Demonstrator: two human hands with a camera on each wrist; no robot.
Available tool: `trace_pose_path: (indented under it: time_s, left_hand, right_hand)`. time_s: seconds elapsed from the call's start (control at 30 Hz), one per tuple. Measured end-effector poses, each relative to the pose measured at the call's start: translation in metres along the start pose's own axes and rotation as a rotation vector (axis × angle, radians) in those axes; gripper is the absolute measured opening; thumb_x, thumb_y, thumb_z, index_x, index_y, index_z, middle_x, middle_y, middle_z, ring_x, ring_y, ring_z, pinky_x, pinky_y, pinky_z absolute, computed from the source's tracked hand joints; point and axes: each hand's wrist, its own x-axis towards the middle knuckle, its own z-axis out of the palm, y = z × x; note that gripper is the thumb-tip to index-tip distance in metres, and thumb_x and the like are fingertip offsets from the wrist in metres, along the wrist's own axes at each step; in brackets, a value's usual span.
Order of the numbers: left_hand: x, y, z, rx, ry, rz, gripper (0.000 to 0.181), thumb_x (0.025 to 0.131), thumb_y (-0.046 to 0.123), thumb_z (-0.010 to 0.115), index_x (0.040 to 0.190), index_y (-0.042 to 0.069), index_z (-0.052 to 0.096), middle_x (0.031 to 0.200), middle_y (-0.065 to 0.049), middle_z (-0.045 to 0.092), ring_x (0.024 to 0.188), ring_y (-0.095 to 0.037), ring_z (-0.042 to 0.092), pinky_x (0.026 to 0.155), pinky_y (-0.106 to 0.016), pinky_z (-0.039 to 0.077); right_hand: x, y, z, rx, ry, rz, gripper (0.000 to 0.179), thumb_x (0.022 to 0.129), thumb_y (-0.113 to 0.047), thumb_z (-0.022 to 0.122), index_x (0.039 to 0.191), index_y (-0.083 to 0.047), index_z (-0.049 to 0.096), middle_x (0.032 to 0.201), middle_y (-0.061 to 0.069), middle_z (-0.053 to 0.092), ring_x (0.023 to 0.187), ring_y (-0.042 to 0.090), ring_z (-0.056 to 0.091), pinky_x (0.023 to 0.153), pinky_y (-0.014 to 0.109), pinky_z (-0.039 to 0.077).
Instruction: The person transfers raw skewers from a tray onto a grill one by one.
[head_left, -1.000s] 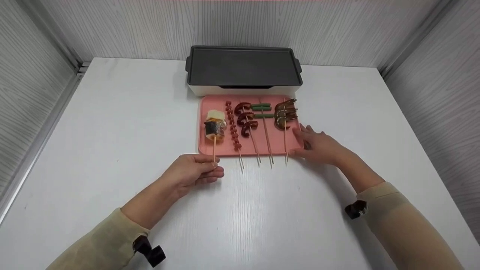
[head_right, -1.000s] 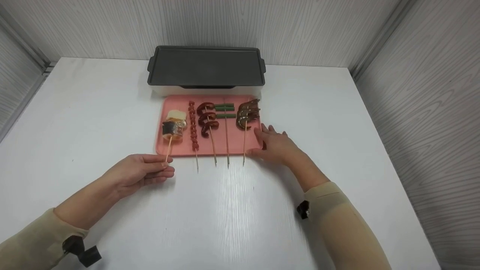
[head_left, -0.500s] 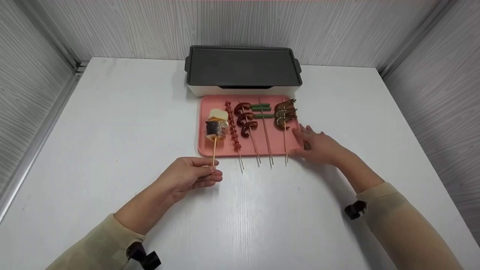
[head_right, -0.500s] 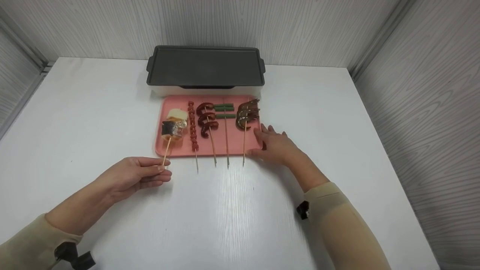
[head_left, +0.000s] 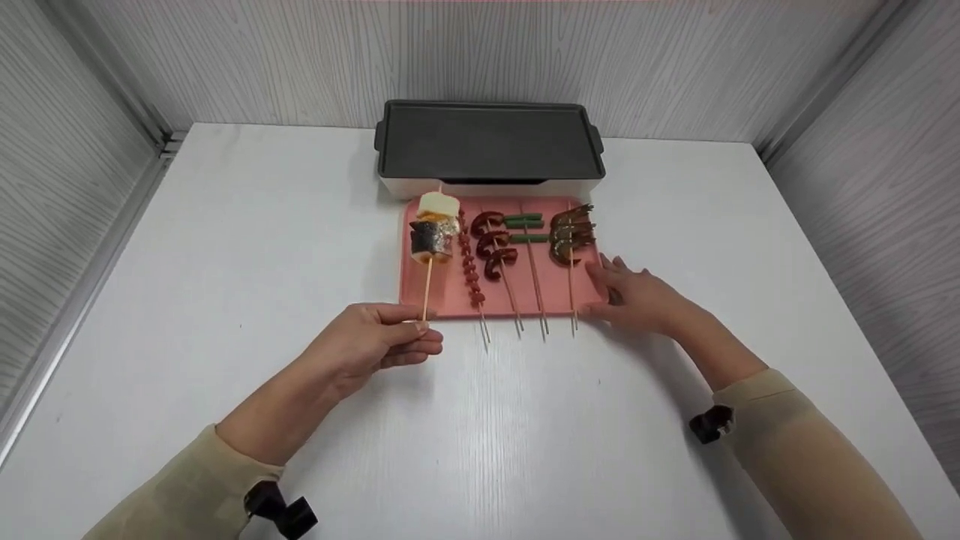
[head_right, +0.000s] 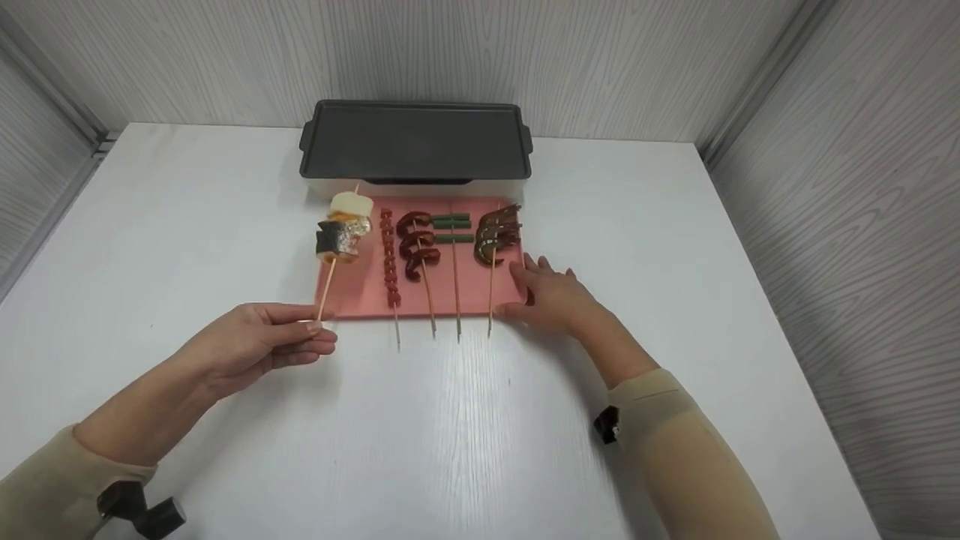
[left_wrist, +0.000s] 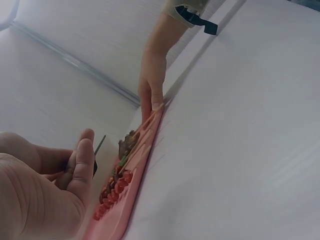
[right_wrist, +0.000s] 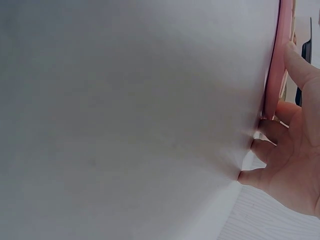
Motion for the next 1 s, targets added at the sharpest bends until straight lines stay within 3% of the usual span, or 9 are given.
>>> trace_pose_path:
  time_s: [0.27, 0.7, 1.0]
  left_hand:
    - [0.006, 0.022, -0.007, 0.000, -0.012, 0.073, 0.035, 0.108, 0.005, 0.062, 0.141, -0.006, 0.064, 0.113, -0.019, 0.078, 0.099, -0.021, 0.079, 0.092, -0.031, 0.062]
    - [0.031, 0.067, -0.022, -0.042, 0.011, 0.100, 0.036, 0.108, 0.005, 0.062, 0.142, -0.006, 0.062, 0.099, -0.009, 0.081, 0.094, -0.017, 0.079, 0.091, -0.030, 0.062]
    - [0.051, 0.083, -0.034, -0.078, 0.015, 0.111, 0.035, 0.106, 0.005, 0.064, 0.139, -0.007, 0.064, 0.099, -0.010, 0.081, 0.093, -0.018, 0.079, 0.089, -0.028, 0.063]
  right_hand:
    - [-0.001, -0.001, -0.002, 0.013, -0.005, 0.000, 0.092, 0.101, -0.064, 0.062, 0.169, -0.013, 0.027, 0.172, 0.020, 0.024, 0.161, 0.041, 0.015, 0.127, 0.067, 0.012]
    - [0.000, 0.001, 0.000, 0.011, 0.006, -0.002, 0.094, 0.100, -0.067, 0.061, 0.169, -0.012, 0.028, 0.170, 0.023, 0.026, 0.160, 0.041, 0.016, 0.127, 0.066, 0.013]
    - [0.001, 0.000, -0.001, -0.004, 0.002, -0.007, 0.093, 0.101, -0.067, 0.059, 0.169, -0.013, 0.027, 0.173, 0.021, 0.021, 0.160, 0.042, 0.014, 0.127, 0.066, 0.013]
